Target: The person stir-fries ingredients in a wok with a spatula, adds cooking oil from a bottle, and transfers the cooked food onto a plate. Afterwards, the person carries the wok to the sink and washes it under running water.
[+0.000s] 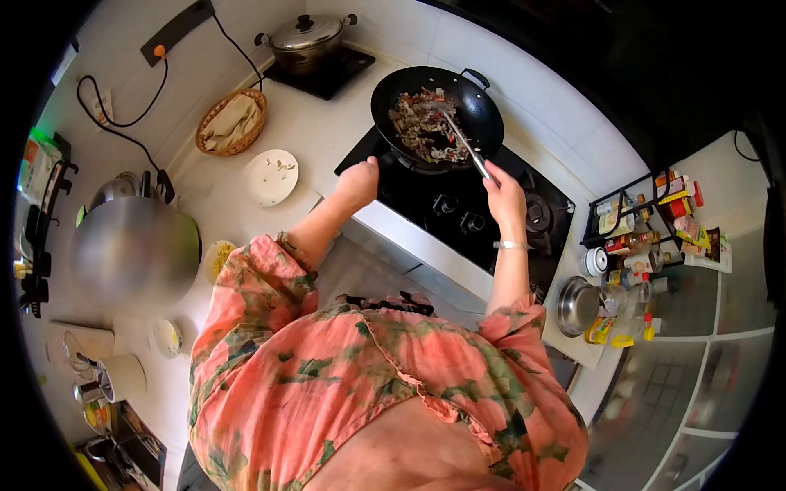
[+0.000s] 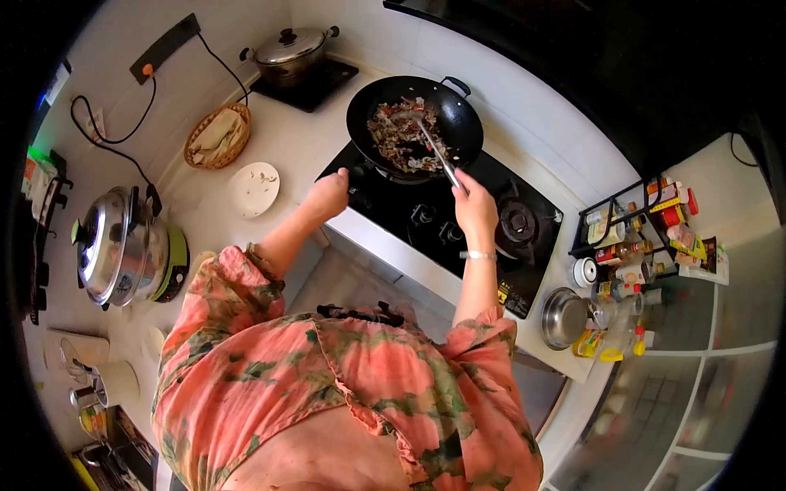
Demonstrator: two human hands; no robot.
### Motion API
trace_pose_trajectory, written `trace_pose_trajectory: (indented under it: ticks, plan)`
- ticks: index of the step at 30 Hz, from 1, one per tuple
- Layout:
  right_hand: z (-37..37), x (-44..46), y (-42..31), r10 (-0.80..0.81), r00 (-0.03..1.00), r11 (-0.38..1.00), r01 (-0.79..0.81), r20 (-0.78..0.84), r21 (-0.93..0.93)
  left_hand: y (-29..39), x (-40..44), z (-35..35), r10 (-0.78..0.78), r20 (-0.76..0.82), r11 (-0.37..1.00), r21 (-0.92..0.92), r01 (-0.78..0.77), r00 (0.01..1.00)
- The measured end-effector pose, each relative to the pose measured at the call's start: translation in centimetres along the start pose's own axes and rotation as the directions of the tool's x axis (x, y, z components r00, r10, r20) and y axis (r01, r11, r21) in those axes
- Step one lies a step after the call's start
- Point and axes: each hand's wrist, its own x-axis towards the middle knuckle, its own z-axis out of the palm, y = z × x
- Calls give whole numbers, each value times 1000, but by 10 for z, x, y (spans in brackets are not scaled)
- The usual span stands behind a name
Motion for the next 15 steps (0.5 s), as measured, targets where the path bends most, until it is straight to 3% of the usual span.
trace_pose_trajectory:
  ticks: [2,8,11,13,14,15]
  plan:
    - [11,18,-8,-86,994,996,87,-62,11,-15,1,-1,19,-46,999,-35,-20,999]
    - [6,8,9,39,999,981,-39,-7,-188,-35,5,1,45,-84,976,-209,-62,995]
    - [-39,-18,39,13,999,997,-11,30,-76,-28,1,-35,-54,320,875,-442,200,946]
    - [-60,-22,54,-82,996,991,80,18,103,-32,6,-30,-47,319,865,-460,199,947]
    - [-62,-19,51,-81,996,992,79,21,98,-32,7,-26,-44,319,855,-478,201,947]
    - [-60,-14,47,-76,996,997,78,42,-31,-33,9,-23,-45,324,853,-480,205,945]
